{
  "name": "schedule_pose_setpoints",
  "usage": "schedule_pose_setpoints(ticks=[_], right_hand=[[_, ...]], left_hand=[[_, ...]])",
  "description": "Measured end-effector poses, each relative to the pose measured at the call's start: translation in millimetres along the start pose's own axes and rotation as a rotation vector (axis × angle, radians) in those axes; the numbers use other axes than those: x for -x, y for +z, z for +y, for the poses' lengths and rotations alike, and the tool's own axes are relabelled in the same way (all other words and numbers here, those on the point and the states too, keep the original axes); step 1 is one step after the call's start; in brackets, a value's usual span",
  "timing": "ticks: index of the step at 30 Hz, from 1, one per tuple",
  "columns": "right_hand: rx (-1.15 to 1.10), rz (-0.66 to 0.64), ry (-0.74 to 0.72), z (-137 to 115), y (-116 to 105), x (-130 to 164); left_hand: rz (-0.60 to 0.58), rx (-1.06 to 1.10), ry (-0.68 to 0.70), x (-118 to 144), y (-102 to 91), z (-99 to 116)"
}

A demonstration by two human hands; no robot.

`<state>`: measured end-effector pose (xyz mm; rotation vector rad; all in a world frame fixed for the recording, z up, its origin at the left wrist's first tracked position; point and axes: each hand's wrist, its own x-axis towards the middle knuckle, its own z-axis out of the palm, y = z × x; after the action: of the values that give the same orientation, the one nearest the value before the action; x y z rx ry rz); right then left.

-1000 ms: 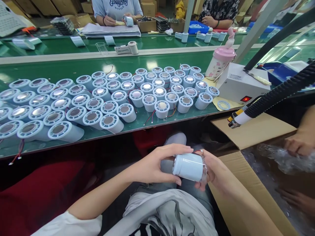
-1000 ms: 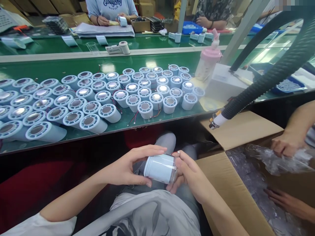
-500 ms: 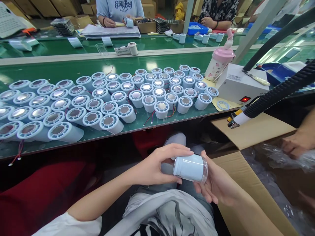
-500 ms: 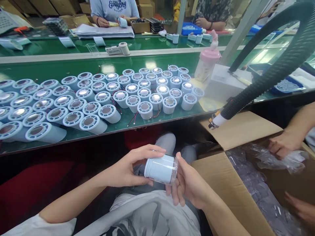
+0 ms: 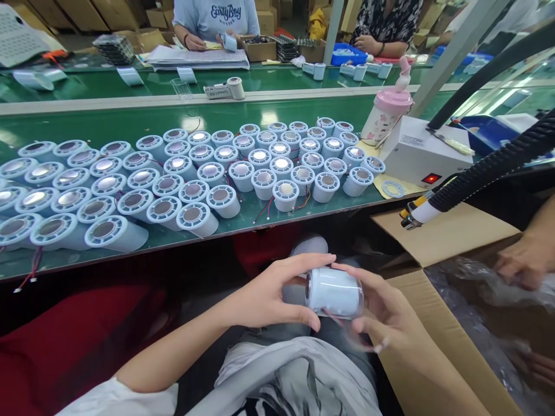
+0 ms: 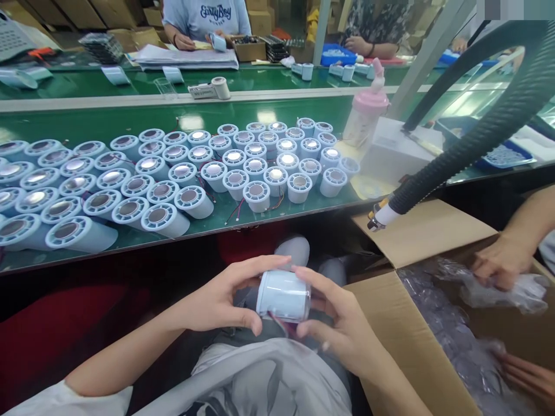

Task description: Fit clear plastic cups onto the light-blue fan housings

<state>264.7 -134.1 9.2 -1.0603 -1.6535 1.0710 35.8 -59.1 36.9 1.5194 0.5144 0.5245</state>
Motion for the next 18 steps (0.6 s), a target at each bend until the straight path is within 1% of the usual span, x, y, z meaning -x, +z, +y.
schedule_pose_setpoints(ticks=[2,4,9,12,14,15,16,17,18], right_hand=[[-0.185,0.029,0.157,-2,1,0],[-0.239,0.041,0.232,-3,0,1],[-0.149,0.096,0.223,1,0,3],[-0.241,0.114,0.283,11,11,5],[-0.340,0.086,0.358,17,20,6],[-0.360,0.046,0.384,20,22,6],[-0.319,0.003,0.390,24,21,5],[-0.223,-0.018,0.383,28,16,5],[-0.085,-0.005,0.374,32,6,4]], left_hand=[[-0.018,-0.002,0.054,0,-0.3,-1],[-0.042,0.042,0.034,2,-0.4,-1],[-0.060,0.168,-0.098,4,0.1,-7],[-0.078,0.236,-0.151,2,5.4,-19],[-0.060,0.284,-0.218,0,9.5,-31],[-0.044,0.293,-0.270,-1,9.5,-35],[-0.032,0.290,-0.322,-2,6.7,-38],[-0.023,0.265,-0.361,-4,0.1,-39],[-0.013,0.222,-0.373,-6,-10.4,-37]])
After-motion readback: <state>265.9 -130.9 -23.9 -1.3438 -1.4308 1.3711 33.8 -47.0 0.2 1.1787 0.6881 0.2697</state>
